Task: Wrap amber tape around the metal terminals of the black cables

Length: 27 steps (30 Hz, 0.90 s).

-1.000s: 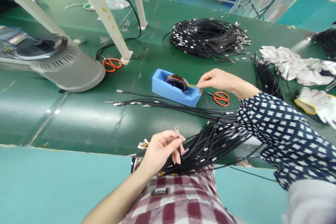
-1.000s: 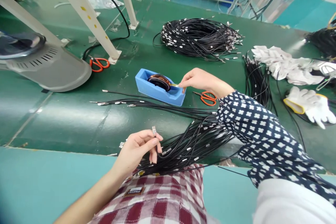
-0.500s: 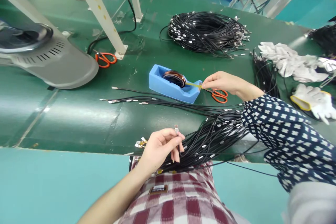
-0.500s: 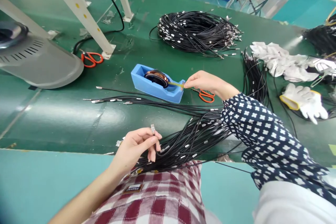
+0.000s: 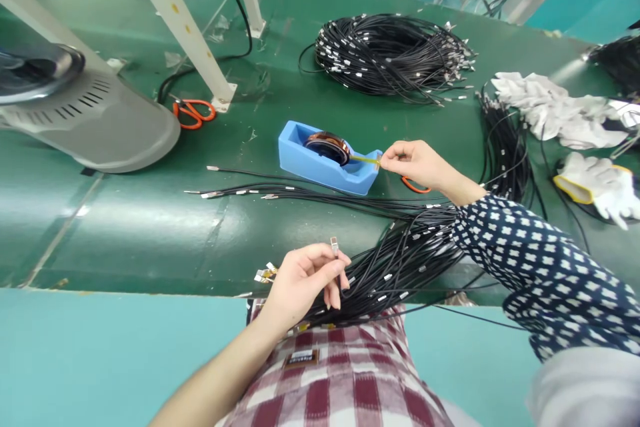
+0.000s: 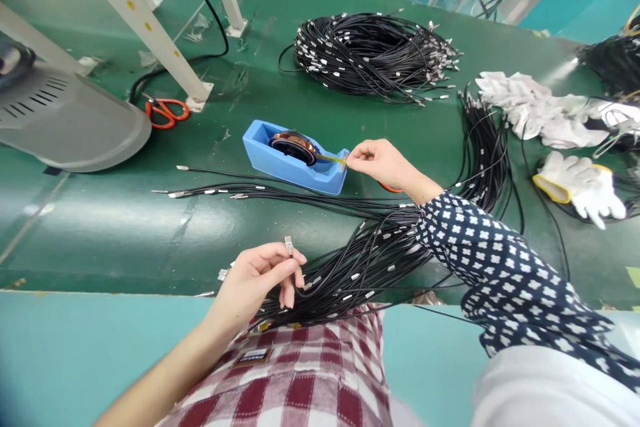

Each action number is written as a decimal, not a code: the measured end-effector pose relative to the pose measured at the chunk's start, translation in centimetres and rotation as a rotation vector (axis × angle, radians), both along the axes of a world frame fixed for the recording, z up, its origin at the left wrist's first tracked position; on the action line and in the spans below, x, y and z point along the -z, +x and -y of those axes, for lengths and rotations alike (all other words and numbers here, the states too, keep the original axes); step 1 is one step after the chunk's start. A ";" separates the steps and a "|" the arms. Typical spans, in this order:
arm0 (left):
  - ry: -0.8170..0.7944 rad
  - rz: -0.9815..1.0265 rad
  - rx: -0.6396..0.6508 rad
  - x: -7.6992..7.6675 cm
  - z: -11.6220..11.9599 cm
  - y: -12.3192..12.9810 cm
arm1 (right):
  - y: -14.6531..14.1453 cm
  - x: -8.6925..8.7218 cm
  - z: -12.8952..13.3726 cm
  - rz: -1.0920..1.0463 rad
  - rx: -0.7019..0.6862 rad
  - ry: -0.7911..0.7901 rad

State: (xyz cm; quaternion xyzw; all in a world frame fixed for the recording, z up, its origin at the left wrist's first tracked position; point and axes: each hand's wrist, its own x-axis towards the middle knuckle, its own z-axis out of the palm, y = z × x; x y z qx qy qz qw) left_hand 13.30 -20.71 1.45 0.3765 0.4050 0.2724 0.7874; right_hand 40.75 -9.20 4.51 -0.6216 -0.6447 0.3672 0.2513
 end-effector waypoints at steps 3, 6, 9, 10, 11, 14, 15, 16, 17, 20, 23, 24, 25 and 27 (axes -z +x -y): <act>0.006 -0.005 0.009 0.0 0.0 0.1 | -0.2 1.0 0.8 0.104 0.016 0.190; 0.014 -0.016 0.013 0.0 0.1 0.1 | -0.4 2.7 1.4 0.214 0.059 0.252; 0.026 -0.037 -0.028 0.1 0.2 -0.1 | -0.6 4.3 2.2 0.189 0.103 0.198; 0.033 -0.046 -0.050 0.2 0.2 -0.2 | -0.8 4.5 2.7 0.164 0.120 0.189; 0.038 -0.052 -0.069 0.2 0.1 -0.3 | -1.1 4.5 3.4 0.124 0.138 0.168; 0.048 -0.063 -0.106 0.2 -0.2 -0.5 | -2.5 3.1 5.9 -0.167 0.163 -0.102; 0.051 -0.069 -0.113 0.1 -0.4 -0.5 | -3.1 2.4 6.9 -0.288 0.112 -0.228; 0.058 -0.081 -0.118 0.0 -0.5 -0.4 | -3.7 1.6 7.8 -0.376 0.053 -0.306; 0.066 -0.095 -0.119 -0.2 -0.7 -0.4 | -4.4 0.9 8.5 -0.429 0.001 -0.352; 0.099 -0.135 -0.112 -0.7 -0.9 -0.2 | -6.0 -0.6 10.0 -0.449 -0.107 -0.362; 0.127 -0.162 -0.091 -1.1 -0.9 0.0 | -7.1 -1.1 10.4 -0.389 -0.143 -0.300; 0.138 -0.174 -0.088 -1.2 -0.8 0.0 | -7.3 -1.2 10.5 -0.365 -0.153 -0.268; 0.152 -0.189 -0.089 -1.2 -0.8 0.1 | -7.5 -1.2 10.5 -0.341 -0.166 -0.235; 0.187 -0.220 -0.106 -1.3 -0.6 0.1 | -7.8 -1.3 10.6 -0.300 -0.201 -0.178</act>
